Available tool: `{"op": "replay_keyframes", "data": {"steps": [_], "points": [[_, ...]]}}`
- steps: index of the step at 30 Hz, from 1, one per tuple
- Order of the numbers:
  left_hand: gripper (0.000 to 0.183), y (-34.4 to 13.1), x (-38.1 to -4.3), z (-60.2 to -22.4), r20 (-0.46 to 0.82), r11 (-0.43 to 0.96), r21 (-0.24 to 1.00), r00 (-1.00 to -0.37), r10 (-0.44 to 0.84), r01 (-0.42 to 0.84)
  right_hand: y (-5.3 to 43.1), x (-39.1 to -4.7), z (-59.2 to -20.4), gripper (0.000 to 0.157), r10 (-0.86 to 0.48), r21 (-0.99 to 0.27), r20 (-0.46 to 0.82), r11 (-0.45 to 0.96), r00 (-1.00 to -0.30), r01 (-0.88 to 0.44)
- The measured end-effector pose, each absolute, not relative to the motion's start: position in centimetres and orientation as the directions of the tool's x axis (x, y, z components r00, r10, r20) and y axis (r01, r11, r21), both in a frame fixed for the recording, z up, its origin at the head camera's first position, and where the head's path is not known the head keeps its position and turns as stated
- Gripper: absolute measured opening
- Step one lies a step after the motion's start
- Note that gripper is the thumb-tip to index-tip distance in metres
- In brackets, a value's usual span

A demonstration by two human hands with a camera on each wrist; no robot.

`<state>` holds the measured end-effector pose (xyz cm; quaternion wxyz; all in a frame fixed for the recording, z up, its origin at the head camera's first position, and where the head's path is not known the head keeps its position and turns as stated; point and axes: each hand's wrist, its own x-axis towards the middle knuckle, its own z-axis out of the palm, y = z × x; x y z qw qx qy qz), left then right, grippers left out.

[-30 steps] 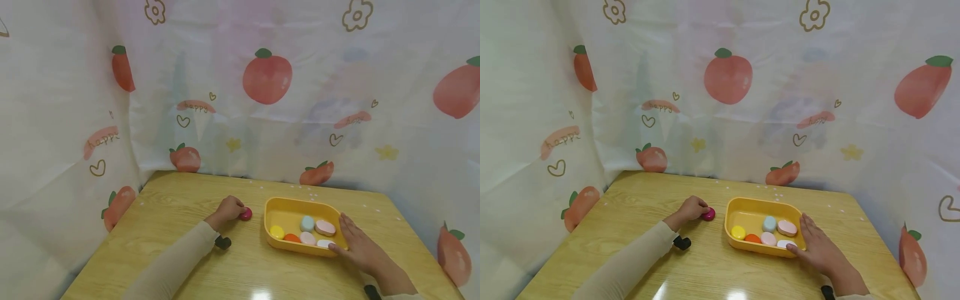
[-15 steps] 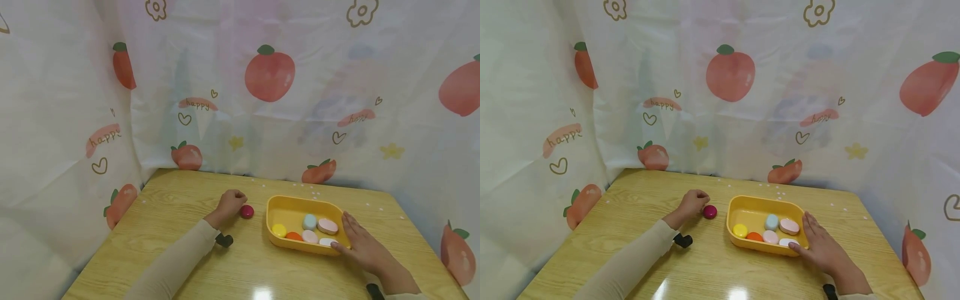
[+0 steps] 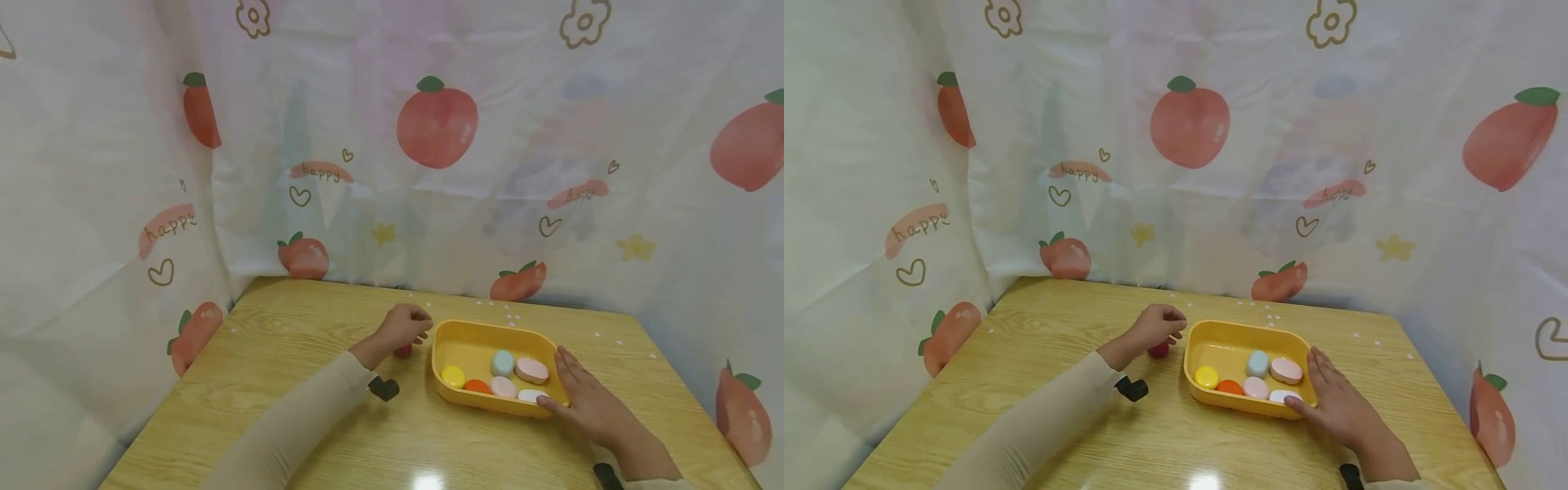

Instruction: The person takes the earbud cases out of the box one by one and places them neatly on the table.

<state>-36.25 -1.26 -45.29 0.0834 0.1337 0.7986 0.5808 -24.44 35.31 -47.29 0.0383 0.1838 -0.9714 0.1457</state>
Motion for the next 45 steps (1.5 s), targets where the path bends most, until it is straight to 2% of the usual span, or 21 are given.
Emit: {"op": "replay_keyframes", "data": {"steps": [7, 13, 19, 33, 40, 45], "points": [[0.01, 0.0, -36.6, -45.1, -0.017, 0.288, 0.955, -0.954, 0.3, 0.074, 34.8, -24.8, -47.3, 0.092, -0.359, -0.267, 0.114, 0.887, -0.926, -0.377], [0.011, 1.8, -36.4, -44.6, -0.014, 0.269, 0.959, -0.935, 0.354, 0.087, 35.4, -24.5, -47.3, 0.09, -0.366, -0.263, 0.126, 0.884, -0.922, -0.386], [0.01, 3.3, -36.1, -44.5, -0.028, 0.275, 0.959, -0.935, 0.354, 0.075, 35.3, -24.6, -47.1, 0.091, -0.374, -0.266, 0.135, 0.878, -0.918, -0.397], [0.011, 6.7, -35.9, -44.0, -0.095, 0.35, 0.935, -0.911, 0.402, 0.057, 35.2, -24.3, -46.6, 0.092, -0.363, -0.271, 0.127, 0.883, -0.923, -0.384], [0.012, 8.6, -36.0, -44.6, -0.137, 0.456, 0.889, -0.92, 0.367, 0.049, 35.2, -24.2, -46.6, 0.091, -0.364, -0.278, 0.13, 0.88, -0.922, -0.386], [0.013, 10.1, -35.8, -45.1, -0.202, 0.511, 0.86, -0.926, 0.32, -0.011, 35.3, -24.2, -46.6, 0.091, -0.36, -0.278, 0.125, 0.882, -0.924, -0.381]]}}
